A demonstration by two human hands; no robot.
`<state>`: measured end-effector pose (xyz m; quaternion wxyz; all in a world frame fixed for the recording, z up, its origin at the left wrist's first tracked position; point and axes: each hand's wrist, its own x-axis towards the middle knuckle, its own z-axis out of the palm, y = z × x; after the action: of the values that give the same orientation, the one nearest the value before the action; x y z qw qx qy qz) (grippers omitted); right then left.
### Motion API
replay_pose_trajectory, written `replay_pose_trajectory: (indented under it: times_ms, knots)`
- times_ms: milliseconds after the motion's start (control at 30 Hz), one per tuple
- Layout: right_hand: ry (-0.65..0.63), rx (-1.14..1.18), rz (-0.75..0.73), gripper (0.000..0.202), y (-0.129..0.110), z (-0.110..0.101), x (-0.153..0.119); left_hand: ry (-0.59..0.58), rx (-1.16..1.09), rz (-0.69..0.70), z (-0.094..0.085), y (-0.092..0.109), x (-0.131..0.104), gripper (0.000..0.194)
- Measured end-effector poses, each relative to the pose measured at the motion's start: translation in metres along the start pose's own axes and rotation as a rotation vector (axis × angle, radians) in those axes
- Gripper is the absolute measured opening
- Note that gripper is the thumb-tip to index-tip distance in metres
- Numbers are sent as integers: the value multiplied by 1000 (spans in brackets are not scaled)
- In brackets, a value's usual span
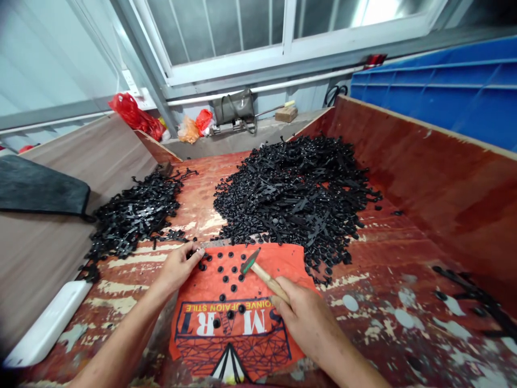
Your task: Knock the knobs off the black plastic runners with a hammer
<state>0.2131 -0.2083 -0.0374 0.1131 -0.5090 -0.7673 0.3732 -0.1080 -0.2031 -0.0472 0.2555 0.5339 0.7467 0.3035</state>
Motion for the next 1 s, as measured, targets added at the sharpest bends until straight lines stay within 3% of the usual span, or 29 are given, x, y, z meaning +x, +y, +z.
replay_pose_trajectory:
  times_ms: [267,533,767,1000]
  knots:
    - [24,23,-115,32,-10,-7,2,-79,-251,-59,1,-3,4,26]
    - [49,4,-252,43,-39,-15,18,-91,-302,-73,7,-5,9,29]
    - [43,-83,-343,44,-68,-7,43,-59,-320,-39,9,-1,3,25]
    - [21,-136,-401,52,-70,0,54,-39,-376,24,7,0,-3,24]
